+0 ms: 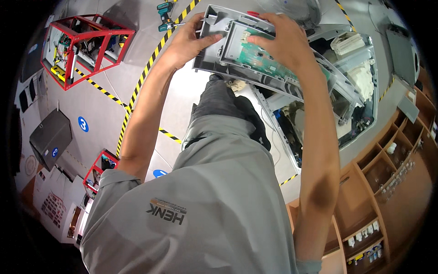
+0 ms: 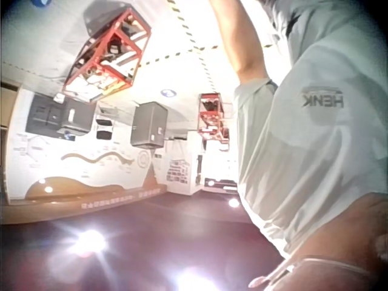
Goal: The person removes a circuit board from the back of an appliance control panel by hand and then reattaches it. They then turn the selection knob on the front of the panel while another person holds it.
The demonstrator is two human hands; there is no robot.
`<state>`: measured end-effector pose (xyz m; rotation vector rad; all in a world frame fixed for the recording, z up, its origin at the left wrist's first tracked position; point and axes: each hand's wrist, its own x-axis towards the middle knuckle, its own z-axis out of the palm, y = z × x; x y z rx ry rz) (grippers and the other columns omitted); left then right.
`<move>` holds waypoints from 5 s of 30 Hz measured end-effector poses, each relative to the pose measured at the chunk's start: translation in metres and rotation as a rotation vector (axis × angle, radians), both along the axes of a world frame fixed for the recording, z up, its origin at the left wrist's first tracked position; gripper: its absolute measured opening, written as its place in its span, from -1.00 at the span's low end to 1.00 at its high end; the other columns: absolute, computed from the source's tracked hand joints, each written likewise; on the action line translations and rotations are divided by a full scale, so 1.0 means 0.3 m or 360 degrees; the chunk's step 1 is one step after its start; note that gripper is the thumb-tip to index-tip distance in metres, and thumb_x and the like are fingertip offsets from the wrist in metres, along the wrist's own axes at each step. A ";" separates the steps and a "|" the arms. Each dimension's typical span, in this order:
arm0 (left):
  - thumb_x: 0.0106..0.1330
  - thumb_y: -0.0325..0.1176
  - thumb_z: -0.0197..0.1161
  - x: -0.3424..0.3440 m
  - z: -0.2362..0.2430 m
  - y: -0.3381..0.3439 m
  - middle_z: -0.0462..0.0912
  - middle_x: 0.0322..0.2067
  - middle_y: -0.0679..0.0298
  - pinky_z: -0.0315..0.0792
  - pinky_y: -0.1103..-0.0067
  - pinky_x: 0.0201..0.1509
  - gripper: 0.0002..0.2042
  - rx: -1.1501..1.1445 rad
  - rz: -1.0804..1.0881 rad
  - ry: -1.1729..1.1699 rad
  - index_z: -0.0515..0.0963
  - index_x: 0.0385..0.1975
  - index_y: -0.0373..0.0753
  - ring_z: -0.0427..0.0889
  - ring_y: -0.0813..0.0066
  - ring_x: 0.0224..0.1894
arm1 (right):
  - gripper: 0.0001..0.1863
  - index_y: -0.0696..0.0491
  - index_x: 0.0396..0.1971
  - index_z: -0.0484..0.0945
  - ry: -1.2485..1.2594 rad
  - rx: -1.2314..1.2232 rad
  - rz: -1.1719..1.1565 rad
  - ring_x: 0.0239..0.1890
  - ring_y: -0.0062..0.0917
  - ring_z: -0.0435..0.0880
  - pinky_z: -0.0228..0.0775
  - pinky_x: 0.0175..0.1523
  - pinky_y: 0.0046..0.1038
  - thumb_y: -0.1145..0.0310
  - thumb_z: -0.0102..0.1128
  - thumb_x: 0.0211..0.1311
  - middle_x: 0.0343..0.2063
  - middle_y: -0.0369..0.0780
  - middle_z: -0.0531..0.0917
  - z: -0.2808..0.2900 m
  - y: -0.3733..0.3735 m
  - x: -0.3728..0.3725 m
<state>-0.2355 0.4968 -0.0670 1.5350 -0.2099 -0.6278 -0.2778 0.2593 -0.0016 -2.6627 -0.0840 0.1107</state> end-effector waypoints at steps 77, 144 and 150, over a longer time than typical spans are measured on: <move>0.23 -0.53 0.21 -0.035 -0.005 -0.014 0.54 -0.18 0.11 0.44 0.59 -0.13 -0.42 -0.0269 0.0234 0.0565 0.18 0.26 -0.24 0.55 0.47 -0.18 | -0.52 0.15 -0.02 0.50 -0.0202 -0.0355 -0.0060 0.16 -0.25 0.37 0.11 0.27 -0.23 0.19 0.22 0.11 0.09 -0.12 0.46 -0.027 0.262 -0.337; 0.37 -0.53 -0.07 -0.022 0.022 -0.054 0.50 -0.01 0.18 0.49 0.45 0.03 -0.69 0.0125 0.0294 0.0721 0.32 0.10 -0.24 0.55 0.34 -0.01 | -0.49 0.08 -0.02 0.39 -0.0530 0.2996 -0.2473 0.00 -0.33 0.46 0.21 0.16 -0.13 0.04 0.23 0.19 -0.11 -0.15 0.55 -0.173 -0.362 -0.710; 0.37 -0.49 -0.04 -0.012 -0.010 -0.020 0.50 0.02 0.22 0.48 0.40 0.05 -0.67 0.0067 0.0279 0.0718 0.32 0.13 -0.18 0.53 0.31 0.01 | -0.63 0.10 -0.18 0.46 -0.0717 0.2872 -0.2298 -0.19 -0.42 0.56 0.38 -0.02 -0.25 0.14 0.24 0.20 -0.29 -0.18 0.61 -0.064 -0.334 -0.733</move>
